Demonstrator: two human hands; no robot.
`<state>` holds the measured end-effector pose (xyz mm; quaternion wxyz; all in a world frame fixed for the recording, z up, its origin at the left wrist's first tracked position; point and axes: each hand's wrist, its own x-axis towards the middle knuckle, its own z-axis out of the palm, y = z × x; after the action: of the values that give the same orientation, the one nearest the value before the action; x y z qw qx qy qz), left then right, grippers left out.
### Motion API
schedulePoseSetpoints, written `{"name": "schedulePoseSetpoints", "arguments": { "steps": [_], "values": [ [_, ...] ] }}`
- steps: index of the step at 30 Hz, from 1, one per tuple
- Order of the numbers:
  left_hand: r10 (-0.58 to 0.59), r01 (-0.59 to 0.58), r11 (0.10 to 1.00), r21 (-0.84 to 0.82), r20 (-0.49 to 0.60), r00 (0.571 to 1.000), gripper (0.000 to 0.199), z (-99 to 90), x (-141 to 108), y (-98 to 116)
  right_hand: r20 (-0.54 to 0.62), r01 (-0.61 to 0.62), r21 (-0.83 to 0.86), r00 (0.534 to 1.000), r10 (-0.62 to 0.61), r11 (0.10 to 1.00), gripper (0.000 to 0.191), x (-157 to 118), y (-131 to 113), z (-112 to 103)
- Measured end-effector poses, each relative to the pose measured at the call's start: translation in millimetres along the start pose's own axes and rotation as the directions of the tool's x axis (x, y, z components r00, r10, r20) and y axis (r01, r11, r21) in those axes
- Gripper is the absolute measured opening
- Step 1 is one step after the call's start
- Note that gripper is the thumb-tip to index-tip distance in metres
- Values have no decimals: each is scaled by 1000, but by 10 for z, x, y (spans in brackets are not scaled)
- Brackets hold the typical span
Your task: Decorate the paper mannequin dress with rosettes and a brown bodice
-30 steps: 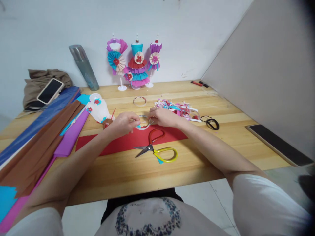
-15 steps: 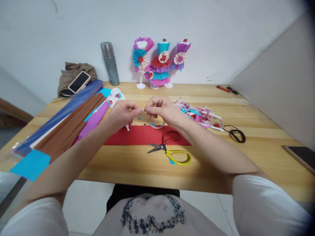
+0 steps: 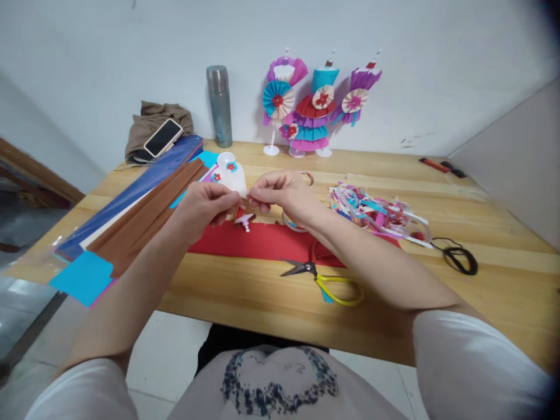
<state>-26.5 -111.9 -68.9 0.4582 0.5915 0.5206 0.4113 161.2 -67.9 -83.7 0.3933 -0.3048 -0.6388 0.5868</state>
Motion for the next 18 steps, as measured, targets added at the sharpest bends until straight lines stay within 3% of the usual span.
{"name": "schedulePoseSetpoints", "arguments": {
  "steps": [3, 5, 8, 11, 15, 18],
  "values": [
    [-8, 4, 998, -59, -62, 998, 23, -70, 2, -125, -48, 1, -84, 999, -5, 996, 32, 25, 22, -99],
    [-23, 16, 997, -69, -93, 995, 22, -110, 10, -185, -115, 21, -177, 993, -42, 984, 28, 41, 51, -170],
    [-61, 59, 997, -40, -66, 996, 24, -119, 48, -242, -108, 7, -219, 994, -31, 976, 16, 69, 139, -228],
    [-82, 82, 996, 22, -14, 997, 26, -71, 119, -281, -78, -6, -239, 997, -13, 971, 11, 100, 247, -221],
    [-103, 101, 978, 182, 3, 995, 28, -18, 226, -338, -117, -3, -400, 992, -48, 916, 7, 132, 348, -199],
    [-128, 118, 953, 279, 18, 992, 29, -19, 289, -406, -116, -50, -483, 993, -7, 874, 11, 129, 405, -208]
  ]
}}
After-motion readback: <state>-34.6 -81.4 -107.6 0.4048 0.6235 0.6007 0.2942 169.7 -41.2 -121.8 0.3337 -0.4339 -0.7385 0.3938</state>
